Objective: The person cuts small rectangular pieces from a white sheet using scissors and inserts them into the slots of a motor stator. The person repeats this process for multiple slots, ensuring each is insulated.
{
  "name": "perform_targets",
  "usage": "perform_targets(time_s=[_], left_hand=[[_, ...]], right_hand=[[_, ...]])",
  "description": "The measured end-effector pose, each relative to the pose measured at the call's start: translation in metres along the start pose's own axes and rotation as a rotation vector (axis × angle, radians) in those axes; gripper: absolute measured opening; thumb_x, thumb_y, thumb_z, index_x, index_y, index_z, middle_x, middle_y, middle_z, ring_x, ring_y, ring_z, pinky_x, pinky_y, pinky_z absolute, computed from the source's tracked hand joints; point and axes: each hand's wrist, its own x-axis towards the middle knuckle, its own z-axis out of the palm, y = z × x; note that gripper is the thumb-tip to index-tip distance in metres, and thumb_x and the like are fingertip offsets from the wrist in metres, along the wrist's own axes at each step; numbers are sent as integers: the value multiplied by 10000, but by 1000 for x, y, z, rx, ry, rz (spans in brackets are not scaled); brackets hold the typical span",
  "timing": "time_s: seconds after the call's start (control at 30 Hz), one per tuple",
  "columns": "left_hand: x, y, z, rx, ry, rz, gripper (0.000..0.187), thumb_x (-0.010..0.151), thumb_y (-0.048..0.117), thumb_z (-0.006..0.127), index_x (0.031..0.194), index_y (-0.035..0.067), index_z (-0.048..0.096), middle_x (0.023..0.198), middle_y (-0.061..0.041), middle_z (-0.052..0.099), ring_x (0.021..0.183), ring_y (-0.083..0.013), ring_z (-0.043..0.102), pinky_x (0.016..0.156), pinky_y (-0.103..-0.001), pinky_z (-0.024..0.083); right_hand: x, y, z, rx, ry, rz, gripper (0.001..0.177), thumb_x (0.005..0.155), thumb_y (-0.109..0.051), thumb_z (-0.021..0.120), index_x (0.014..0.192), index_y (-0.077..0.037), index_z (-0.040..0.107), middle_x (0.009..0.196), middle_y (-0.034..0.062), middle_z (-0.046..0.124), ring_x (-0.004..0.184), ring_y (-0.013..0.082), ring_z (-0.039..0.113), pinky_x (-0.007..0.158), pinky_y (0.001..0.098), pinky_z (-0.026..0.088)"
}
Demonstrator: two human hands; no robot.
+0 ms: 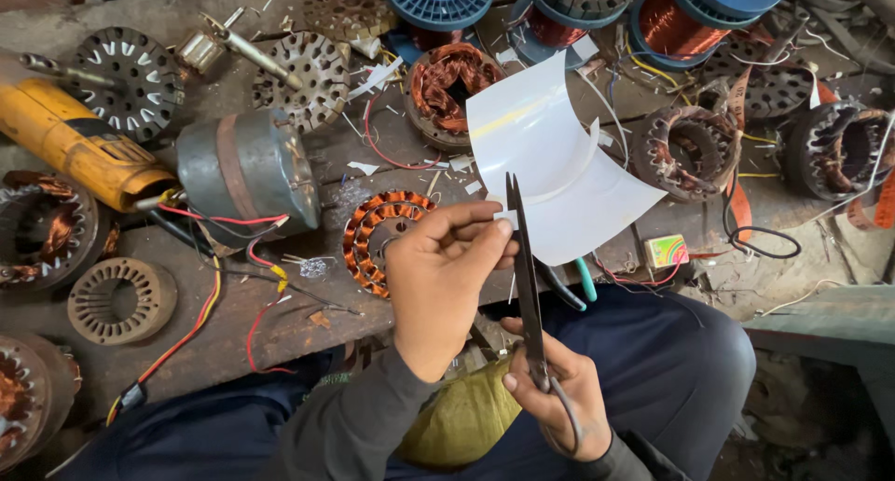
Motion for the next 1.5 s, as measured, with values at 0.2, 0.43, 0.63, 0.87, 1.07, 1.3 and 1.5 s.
perform_targets(time_s=[0.2,0.43,0.63,0.87,1.07,1.3,1.5], left_hand=[[-3,5,4,3,48,-28,223,922,-34,698,1131,-110,687,932,-144,754,787,-173,757,710,-291,640],[-4,6,5,3,31,-13,231,919,-31,698,1136,-111,684,941,-139,757,795,-172,759,708,-296,650],[-6,6,5,26,42,-12,235,917,-35,704,1138,-113,690,936,-140,755,781,-161,750,701,-289,647],[-7,6,6,-32,28,34,200,942,-25,680,1133,-87,675,940,-111,740,815,-151,738,745,-287,629],[-8,8,4,31,-28,143,207,1011,-11,650,1203,-82,677,993,-79,694,902,-136,697,831,-281,604],[-4,12,4,11,-11,27,189,972,1,663,1144,-75,674,969,-112,728,883,-170,762,782,-273,624],[-5,14,5,68,25,-31,199,912,-18,718,1094,-97,716,921,-120,764,777,-158,756,670,-275,625]], right_hand=[[2,-20,10,25,-86,-57,694,822,-9,732,1451,104,463,804,-9,516,734,81,486,659,248,396],[3,-16,12,29,-27,-25,677,819,41,728,1447,119,489,775,-3,511,714,78,473,660,244,382],[-1,-11,8,25,8,2,660,817,62,723,1434,138,503,766,-14,516,712,69,468,671,240,382],[5,-8,7,6,-10,-26,649,808,42,742,1411,132,520,768,-5,536,703,75,474,655,243,382],[4,-12,8,108,-38,-64,715,810,-2,753,1456,110,468,796,11,513,724,91,463,663,247,369],[4,-16,11,139,-66,-56,745,809,-16,763,1474,107,450,810,14,505,739,96,463,670,250,370],[2,-17,11,91,-93,-75,735,817,-29,772,1465,123,463,817,19,514,739,98,472,656,251,382]])
